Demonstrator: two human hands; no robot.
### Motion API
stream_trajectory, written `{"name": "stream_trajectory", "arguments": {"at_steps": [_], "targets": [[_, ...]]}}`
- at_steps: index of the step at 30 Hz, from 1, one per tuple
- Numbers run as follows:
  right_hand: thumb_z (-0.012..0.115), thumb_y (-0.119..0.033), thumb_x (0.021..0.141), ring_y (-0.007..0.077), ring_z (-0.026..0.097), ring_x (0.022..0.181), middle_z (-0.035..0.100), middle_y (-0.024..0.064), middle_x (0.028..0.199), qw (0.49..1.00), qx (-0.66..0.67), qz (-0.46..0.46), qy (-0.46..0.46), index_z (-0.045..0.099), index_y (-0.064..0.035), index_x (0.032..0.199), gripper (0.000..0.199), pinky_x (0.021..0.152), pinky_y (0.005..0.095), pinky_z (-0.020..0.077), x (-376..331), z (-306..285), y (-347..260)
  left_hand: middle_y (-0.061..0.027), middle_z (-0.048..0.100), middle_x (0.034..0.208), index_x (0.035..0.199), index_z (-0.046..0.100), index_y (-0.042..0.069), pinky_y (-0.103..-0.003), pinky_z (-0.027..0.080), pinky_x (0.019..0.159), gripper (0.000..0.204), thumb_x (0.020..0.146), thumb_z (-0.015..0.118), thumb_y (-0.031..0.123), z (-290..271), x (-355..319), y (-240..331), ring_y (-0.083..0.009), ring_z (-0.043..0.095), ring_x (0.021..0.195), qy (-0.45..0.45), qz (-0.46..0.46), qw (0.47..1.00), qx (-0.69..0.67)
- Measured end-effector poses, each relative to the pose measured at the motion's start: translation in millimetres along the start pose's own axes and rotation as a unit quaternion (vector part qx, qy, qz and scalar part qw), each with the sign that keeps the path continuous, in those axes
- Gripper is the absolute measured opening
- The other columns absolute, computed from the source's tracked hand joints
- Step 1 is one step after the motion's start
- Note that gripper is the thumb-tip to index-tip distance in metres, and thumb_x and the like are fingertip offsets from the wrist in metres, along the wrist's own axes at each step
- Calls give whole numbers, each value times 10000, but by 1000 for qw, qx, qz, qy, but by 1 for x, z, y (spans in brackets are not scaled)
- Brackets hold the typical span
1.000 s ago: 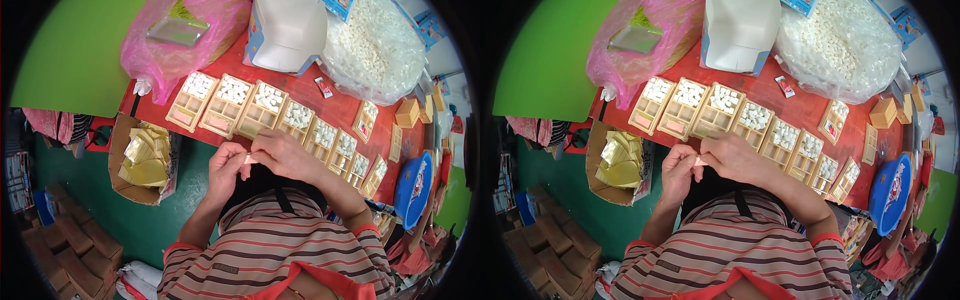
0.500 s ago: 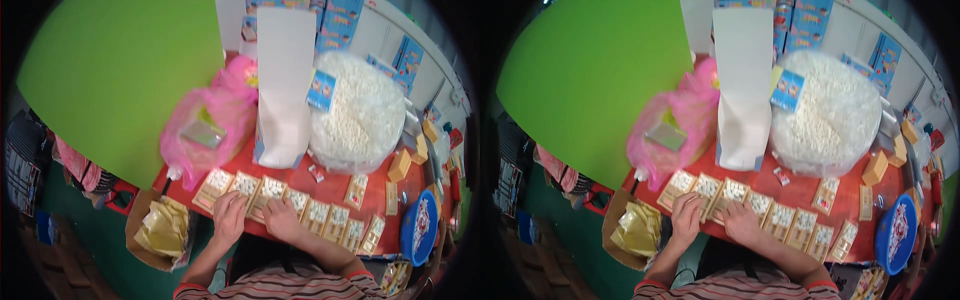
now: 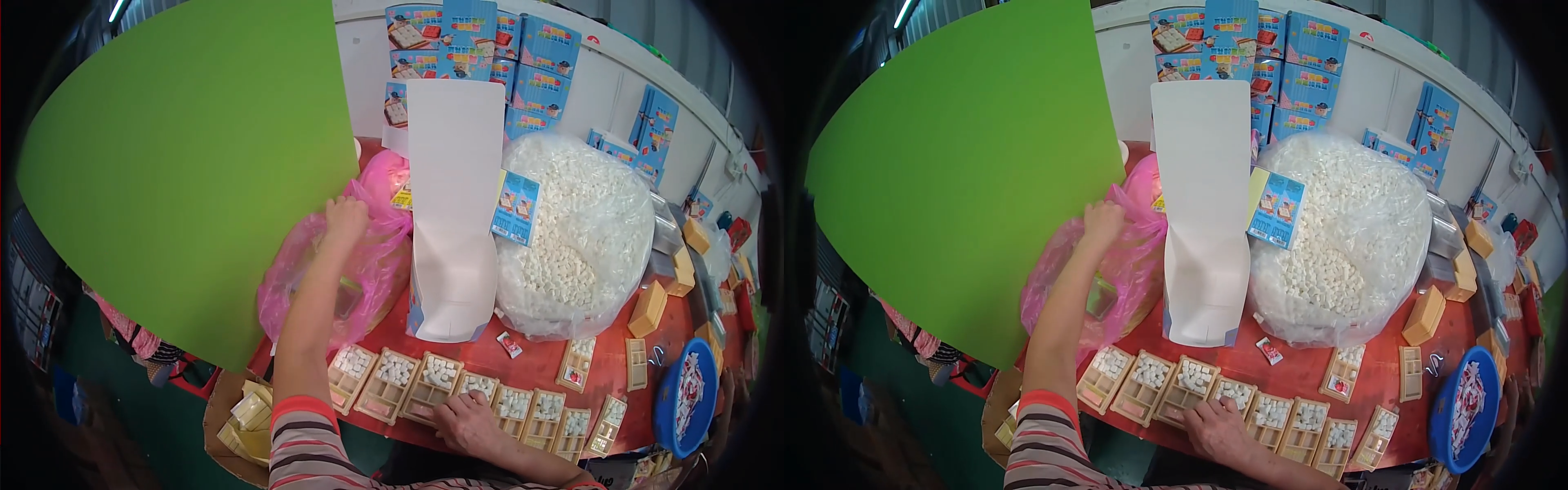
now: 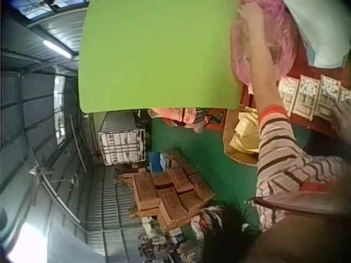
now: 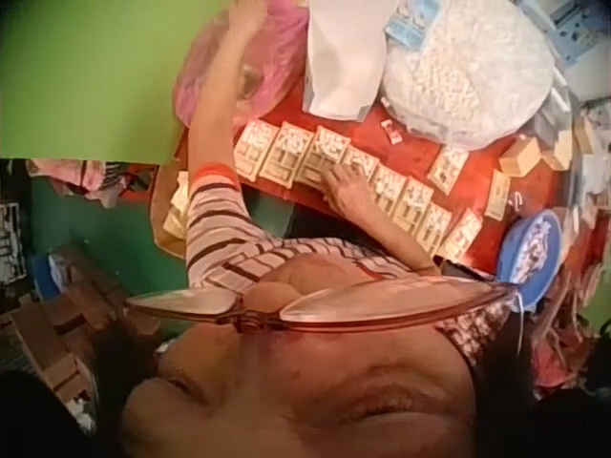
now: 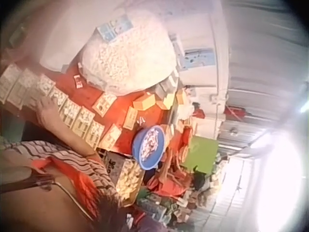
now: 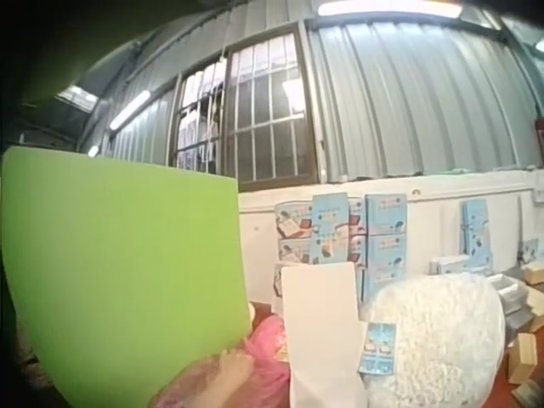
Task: Packaging small white plastic blocks and paper instructions into wooden frames for a game or toy set.
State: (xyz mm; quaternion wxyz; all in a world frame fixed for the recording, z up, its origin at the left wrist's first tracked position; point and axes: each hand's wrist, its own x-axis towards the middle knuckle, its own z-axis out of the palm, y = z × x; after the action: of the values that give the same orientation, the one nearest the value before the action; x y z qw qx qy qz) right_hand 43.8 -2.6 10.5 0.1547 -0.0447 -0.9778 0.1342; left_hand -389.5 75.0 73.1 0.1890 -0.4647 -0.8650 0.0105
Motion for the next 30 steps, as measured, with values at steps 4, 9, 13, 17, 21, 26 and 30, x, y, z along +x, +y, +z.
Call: {"name": "stream_trajectory", "arguments": {"at_steps": [4, 9, 13, 17, 21, 26, 30], "targets": [[699, -159, 721, 219, 575, 792, 555, 53, 852, 999, 30, 18, 10, 611, -95, 977, 278, 802, 367, 378, -4, -16, 15, -114, 692, 1036, 1075, 676, 115, -456, 433, 866, 275, 869, 512, 193, 27, 43, 15, -262, 658, 988, -103, 24, 994, -14], [708, -109, 734, 231, 593, 832, 597, 60, 885, 997, 29, 73, 2, 625, -85, 1010, 290, 842, 391, 388, -13, -21, 33, -207, 672, 1017, 1307, 531, 148, -480, 476, 871, 446, 867, 461, 117, 35, 75, 25, -348, 649, 985, 10, 5, 967, -254], [710, -105, 745, 230, 599, 838, 613, 61, 880, 995, 33, 89, -8, 634, -87, 1013, 279, 844, 389, 393, -15, -22, 43, -241, 655, 1008, 1259, 533, 114, -467, 480, 871, 427, 842, 459, 63, 61, 87, 29, -397, 628, 993, 80, -36, 919, -385], [711, -95, 739, 227, 600, 831, 619, 61, 867, 994, 56, 93, 11, 645, -85, 1007, 276, 836, 376, 401, -14, -25, 44, -230, 651, 960, 1169, 547, 71, -462, 476, 858, 363, 810, 508, 33, 66, 84, 20, -417, 622, 964, 144, -190, 841, -485], [710, -85, 745, 228, 602, 833, 624, 59, 875, 992, 62, 110, -3, 647, -78, 1000, 263, 828, 380, 408, -10, -35, 40, -197, 648, 925, 1102, 572, 36, -453, 479, 847, 317, 788, 542, 6, 24, 78, 22, -394, 618, 923, 486, -125, 767, -400], [705, -74, 730, 231, 607, 843, 627, 61, 886, 992, 69, 100, -18, 645, -77, 992, 269, 814, 370, 416, -5, -33, 42, -174, 663, 981, 1053, 603, 5, -469, 483, 836, 277, 780, 555, 1, -23, 72, 46, -352, 629, 962, 392, 112, 851, -331], [699, -73, 746, 239, 616, 847, 629, 64, 893, 992, 76, 95, -46, 646, -77, 993, 252, 799, 358, 422, -1, -36, 40, -163, 678, 1085, 1067, 666, 34, -456, 506, 862, 275, 842, 532, 119, -7, 77, 33, -316, 645, 1035, -156, 9, 973, -167]]}}
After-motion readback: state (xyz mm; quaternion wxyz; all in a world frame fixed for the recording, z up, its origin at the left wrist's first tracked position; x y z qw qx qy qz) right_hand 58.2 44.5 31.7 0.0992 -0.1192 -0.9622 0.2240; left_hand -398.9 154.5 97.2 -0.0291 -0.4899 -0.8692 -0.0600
